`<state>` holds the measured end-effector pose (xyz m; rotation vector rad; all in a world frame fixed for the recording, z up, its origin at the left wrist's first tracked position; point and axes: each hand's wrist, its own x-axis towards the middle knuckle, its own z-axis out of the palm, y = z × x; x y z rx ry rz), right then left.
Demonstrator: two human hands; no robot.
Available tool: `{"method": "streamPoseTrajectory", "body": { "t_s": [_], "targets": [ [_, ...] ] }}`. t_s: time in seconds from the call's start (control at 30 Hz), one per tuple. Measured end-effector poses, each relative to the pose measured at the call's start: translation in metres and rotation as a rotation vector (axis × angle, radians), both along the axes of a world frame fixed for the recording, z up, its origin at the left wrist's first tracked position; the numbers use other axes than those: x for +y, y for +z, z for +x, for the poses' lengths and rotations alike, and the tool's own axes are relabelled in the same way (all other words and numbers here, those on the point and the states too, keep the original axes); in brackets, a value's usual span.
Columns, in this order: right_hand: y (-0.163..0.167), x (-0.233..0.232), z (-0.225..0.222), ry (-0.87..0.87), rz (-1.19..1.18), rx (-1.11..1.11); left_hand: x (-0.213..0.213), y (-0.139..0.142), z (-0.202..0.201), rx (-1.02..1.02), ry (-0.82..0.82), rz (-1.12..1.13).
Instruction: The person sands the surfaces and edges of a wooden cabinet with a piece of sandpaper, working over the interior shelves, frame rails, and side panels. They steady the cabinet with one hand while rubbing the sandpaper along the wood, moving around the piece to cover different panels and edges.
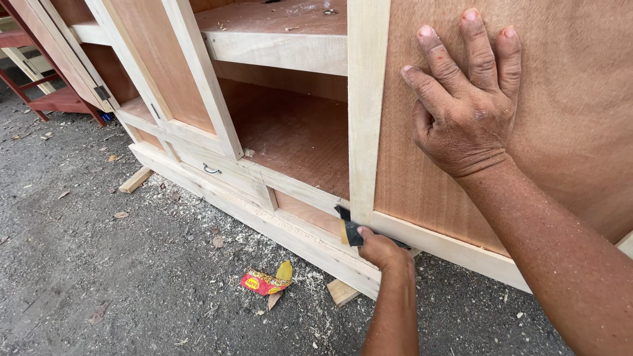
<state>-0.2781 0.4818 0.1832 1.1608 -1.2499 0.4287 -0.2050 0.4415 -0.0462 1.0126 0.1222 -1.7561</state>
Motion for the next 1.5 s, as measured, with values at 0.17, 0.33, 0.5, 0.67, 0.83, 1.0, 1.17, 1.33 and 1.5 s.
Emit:
{"method": "streamPoseTrajectory", "body": {
  "t_s": [0.17, 0.33, 0.5, 0.67, 0.83, 1.0, 1.17, 1.33, 1.5],
  "targets": [
    [0.000, 0.000, 0.001, -0.016, -0.016, 0.016, -0.004, -0.006, 0.002, 0.080, 0.113, -0.083],
    [0.001, -0.001, 0.001, 0.105, 0.066, -0.105, -0.001, 0.005, 0.001, -0.052, 0.052, -0.046],
    [0.001, 0.000, 0.000, 0.055, 0.030, -0.036, 0.003, 0.011, -0.005, -0.180, -0.133, 0.040],
    [-0.001, -0.001, 0.000, 0.035, 0.021, -0.039, 0.013, 0.011, -0.014, -0.250, 0.085, -0.235],
    [-0.001, -0.001, -0.004, 0.042, 0.035, -0.029, -0.003, 0.025, 0.000, -0.222, -0.046, -0.073],
    [-0.004, 0.002, -0.007, -0.114, -0.032, 0.122, 0.014, 0.027, 0.003, -0.381, 0.050, -0.303],
    [-0.007, 0.003, -0.014, -0.107, -0.012, 0.127, 0.019, 0.029, -0.001, -0.201, 0.066, -0.268],
    [-0.010, 0.002, -0.019, -0.053, 0.042, 0.080, 0.016, 0.038, 0.009, -0.331, 0.005, -0.326],
    [-0.012, 0.001, -0.018, -0.039, 0.017, 0.099, 0.031, 0.034, 0.006, -0.526, -0.015, -0.660]
  ]
}}
